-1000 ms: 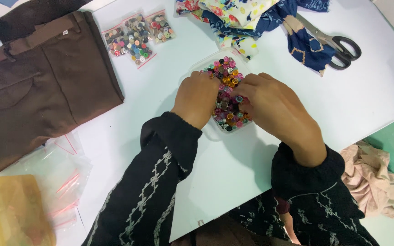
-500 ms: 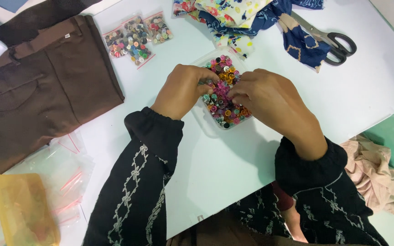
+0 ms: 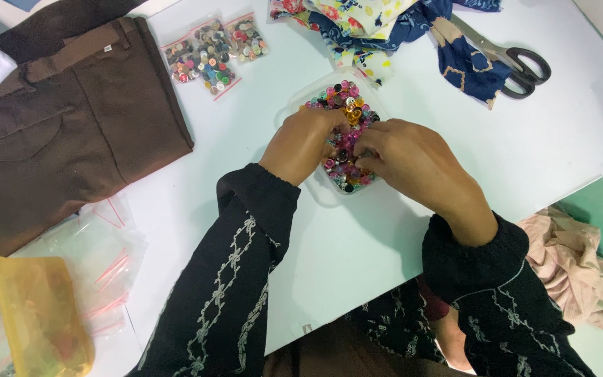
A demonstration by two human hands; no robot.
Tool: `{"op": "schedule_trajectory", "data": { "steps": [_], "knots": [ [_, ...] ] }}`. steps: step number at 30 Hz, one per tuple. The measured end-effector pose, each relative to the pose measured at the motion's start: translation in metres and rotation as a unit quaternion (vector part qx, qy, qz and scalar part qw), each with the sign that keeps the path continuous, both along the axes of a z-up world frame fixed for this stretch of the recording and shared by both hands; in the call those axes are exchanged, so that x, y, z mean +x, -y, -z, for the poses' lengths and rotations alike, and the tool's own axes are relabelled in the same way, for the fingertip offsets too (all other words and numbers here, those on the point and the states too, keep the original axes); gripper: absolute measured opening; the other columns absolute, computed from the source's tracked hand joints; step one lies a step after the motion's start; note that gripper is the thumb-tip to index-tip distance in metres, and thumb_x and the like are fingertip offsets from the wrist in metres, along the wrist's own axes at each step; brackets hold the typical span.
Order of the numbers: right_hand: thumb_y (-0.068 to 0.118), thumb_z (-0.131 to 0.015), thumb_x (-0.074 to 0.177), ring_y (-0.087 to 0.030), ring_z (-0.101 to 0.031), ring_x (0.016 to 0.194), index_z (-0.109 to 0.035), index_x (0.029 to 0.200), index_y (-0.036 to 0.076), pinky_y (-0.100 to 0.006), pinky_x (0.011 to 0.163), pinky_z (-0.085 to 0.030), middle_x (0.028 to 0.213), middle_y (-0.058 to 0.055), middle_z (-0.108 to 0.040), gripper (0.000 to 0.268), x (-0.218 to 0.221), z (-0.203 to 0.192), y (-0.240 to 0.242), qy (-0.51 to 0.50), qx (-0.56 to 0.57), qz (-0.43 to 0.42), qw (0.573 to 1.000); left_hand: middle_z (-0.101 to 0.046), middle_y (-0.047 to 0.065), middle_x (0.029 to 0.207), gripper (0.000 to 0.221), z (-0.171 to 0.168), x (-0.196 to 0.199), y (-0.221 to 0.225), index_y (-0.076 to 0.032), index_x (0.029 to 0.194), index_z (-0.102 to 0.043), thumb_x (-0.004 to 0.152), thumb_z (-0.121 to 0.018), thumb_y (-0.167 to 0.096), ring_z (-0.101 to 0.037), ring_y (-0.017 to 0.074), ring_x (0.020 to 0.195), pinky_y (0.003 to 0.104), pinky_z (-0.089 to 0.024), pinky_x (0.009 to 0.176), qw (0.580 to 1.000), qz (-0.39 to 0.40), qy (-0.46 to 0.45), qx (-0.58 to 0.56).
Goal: The person sorts small colored buttons from a plastic container, places them into small plastic bags, and arranges the bags on a white table.
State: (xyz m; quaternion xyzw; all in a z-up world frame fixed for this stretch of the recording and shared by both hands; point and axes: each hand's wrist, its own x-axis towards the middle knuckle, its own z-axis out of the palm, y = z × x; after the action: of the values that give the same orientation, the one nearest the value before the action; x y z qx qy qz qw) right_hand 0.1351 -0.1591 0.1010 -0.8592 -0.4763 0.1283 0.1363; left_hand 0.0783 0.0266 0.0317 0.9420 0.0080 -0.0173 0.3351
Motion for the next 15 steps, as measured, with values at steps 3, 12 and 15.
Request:
{"op": "schedule_trajectory", "data": {
  "steps": [3,12,15],
  "knots": [
    [0.008,-0.074,0.089,-0.036,-0.072,0.086,-0.076,0.108,0.001,-0.043,0.073,-0.058,0.091,-0.018,-0.074,0.019,0.007,0.004,0.002,-0.024,0.061,0.023,0.998,-0.072,0.006,0.103,0.042,0.025,0.007,-0.009,-0.021,0.131,-0.064,0.092,-0.077,-0.013,-0.069,0.0345,0.101,0.045,-0.053,0.092,1.0,0.007,0.007,0.009],
    [-0.005,-0.074,0.089,-0.034,-0.073,0.084,-0.076,0.107,-0.003,-0.038,0.071,-0.06,0.089,-0.019,-0.073,0.019,0.013,0.008,-0.002,-0.032,0.186,0.037,0.981,-0.076,0.017,0.102,0.037,-0.015,-0.008,-0.013,-0.013,0.127,-0.067,0.093,-0.072,0.0,-0.07,0.0428,0.105,0.053,-0.054,0.093,0.99,-0.016,0.077,-0.12],
    [-0.002,-0.075,0.089,-0.035,-0.073,0.087,-0.077,0.107,-0.002,-0.038,0.073,-0.06,0.09,-0.019,-0.073,0.017,0.015,0.017,-0.012,-0.003,0.195,0.009,0.981,-0.077,0.011,0.099,0.04,-0.013,-0.01,-0.016,-0.018,0.129,-0.067,0.093,-0.072,0.0,-0.072,0.0348,0.103,0.046,-0.055,0.092,0.989,-0.036,0.088,-0.109]
  ]
}}
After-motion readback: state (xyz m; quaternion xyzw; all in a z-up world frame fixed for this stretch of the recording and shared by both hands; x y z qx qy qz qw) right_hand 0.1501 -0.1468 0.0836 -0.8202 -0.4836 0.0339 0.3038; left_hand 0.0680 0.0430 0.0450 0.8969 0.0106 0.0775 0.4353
